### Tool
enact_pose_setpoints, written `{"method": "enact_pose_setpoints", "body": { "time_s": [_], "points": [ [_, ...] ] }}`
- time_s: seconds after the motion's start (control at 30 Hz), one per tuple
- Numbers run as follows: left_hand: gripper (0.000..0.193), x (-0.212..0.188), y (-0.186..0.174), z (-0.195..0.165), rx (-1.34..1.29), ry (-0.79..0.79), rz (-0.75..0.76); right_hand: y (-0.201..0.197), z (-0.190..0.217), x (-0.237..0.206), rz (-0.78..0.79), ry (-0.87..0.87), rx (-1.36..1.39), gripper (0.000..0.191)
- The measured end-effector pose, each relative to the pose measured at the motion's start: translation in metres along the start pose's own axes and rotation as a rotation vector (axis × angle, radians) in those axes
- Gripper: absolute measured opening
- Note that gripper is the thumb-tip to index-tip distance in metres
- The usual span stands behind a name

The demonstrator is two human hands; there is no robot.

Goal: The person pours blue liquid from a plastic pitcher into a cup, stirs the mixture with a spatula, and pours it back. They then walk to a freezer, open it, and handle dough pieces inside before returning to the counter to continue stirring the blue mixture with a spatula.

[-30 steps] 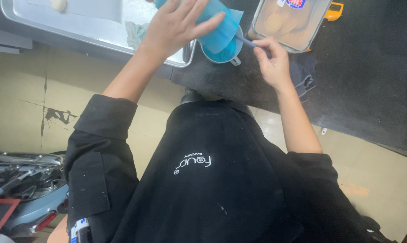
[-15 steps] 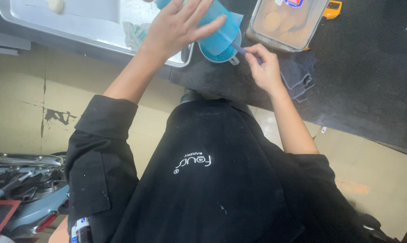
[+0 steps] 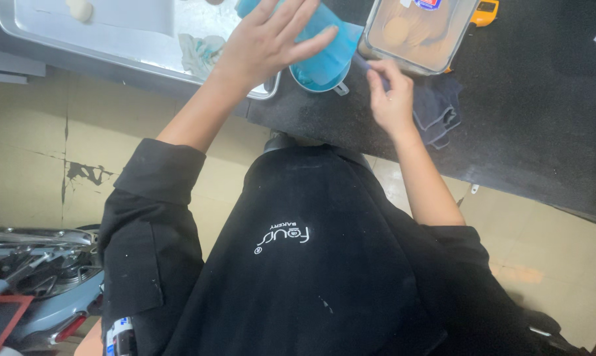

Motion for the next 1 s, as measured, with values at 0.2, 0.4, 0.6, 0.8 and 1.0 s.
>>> {"method": "enact_pose_setpoints", "body": {
  "time_s": [0.2, 0.4, 0.6, 0.8, 1.0],
  "points": [
    [0.053, -0.002, 0.002, 0.000, 0.007, 0.014, 0.004, 0.012, -0.014, -0.009, 0.227, 0.221, 0.278, 0.014],
    [0.049, -0.008, 0.012, 0.000, 0.042, 0.038, 0.032, -0.005, -0.027, -0.013, 0.277, 0.265, 0.430, 0.014],
    [0.049, -0.013, 0.011, 0.007, 0.031, -0.009, 0.025, -0.022, -0.012, -0.012, 0.085, 0.065, 0.051, 0.011],
    [0.049, -0.009, 0.002, 0.008, 0.030, -0.031, -0.006, -0.013, -0.005, -0.008, 0.046, 0.069, -0.029, 0.010],
    [0.052, -0.005, 0.003, 0.005, -0.014, -0.041, -0.009, -0.004, -0.016, -0.016, 0.194, 0.211, 0.162, 0.011]
  ]
}}
Point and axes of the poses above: each hand's wrist, its own x-axis towards the middle knuckle, its own y-axis out of the palm, z = x × y, the point moved 3 cm from there along x, towards the middle knuckle, and after that the axes turned 3 degrees about -y, right-handed, at the moved point
